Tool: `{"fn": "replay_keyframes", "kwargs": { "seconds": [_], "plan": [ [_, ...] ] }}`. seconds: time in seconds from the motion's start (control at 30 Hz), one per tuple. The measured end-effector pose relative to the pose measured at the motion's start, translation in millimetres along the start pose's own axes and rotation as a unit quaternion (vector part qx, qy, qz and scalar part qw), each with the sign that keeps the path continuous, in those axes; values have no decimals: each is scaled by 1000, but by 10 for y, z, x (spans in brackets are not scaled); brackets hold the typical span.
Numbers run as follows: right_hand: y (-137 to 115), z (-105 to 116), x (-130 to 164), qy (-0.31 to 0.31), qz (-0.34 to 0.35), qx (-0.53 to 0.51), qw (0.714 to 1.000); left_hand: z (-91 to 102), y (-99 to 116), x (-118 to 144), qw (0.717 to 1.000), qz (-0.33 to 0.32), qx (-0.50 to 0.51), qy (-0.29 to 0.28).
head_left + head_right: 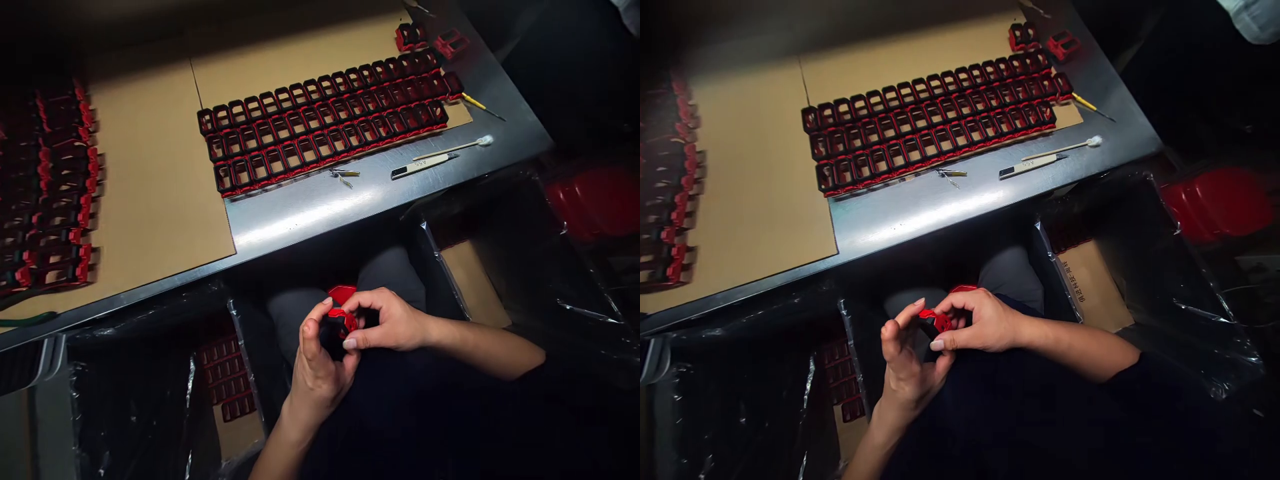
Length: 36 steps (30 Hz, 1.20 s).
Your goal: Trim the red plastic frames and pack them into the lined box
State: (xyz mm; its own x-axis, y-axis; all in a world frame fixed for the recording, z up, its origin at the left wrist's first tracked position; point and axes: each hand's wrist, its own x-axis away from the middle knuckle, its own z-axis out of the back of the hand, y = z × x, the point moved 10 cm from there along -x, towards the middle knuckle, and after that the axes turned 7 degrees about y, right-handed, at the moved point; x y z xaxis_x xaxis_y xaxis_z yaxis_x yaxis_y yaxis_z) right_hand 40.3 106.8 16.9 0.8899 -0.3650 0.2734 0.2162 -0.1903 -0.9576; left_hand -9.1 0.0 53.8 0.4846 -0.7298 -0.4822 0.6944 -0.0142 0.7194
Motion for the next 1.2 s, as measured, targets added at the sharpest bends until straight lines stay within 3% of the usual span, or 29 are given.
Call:
{"fn": "replay_keyframes", "kwargs": {
  "seconds": [0.23, 0.43, 0.57, 0.73, 0.93, 1.03, 1.2],
  "plan": [
    [91, -42, 26, -46, 13, -47, 998, 70, 104, 23, 997, -75, -1, 30],
    [273, -91, 77, -101, -67, -194, 973, 67, 176, -31, 996, -79, 19, 23],
    [362, -155, 79, -130, -102, -259, 952, 43, 150, -47, 997, -46, 67, 13],
    [507, -197, 65, -115, -157, -289, 937, 44, -15, -45, 995, 55, 79, 12],
    [487, -170, 48, -79, -183, -266, 943, -35, -87, -47, 992, 112, 44, -34],
    [449, -169, 35, -65, -186, -212, 957, -60, -65, -45, 995, 87, 36, -35],
    [425, -35, -80, 17, -172, -85, 981, -89, 11, -37, 999, 22, 7, -44]
  ]
}}
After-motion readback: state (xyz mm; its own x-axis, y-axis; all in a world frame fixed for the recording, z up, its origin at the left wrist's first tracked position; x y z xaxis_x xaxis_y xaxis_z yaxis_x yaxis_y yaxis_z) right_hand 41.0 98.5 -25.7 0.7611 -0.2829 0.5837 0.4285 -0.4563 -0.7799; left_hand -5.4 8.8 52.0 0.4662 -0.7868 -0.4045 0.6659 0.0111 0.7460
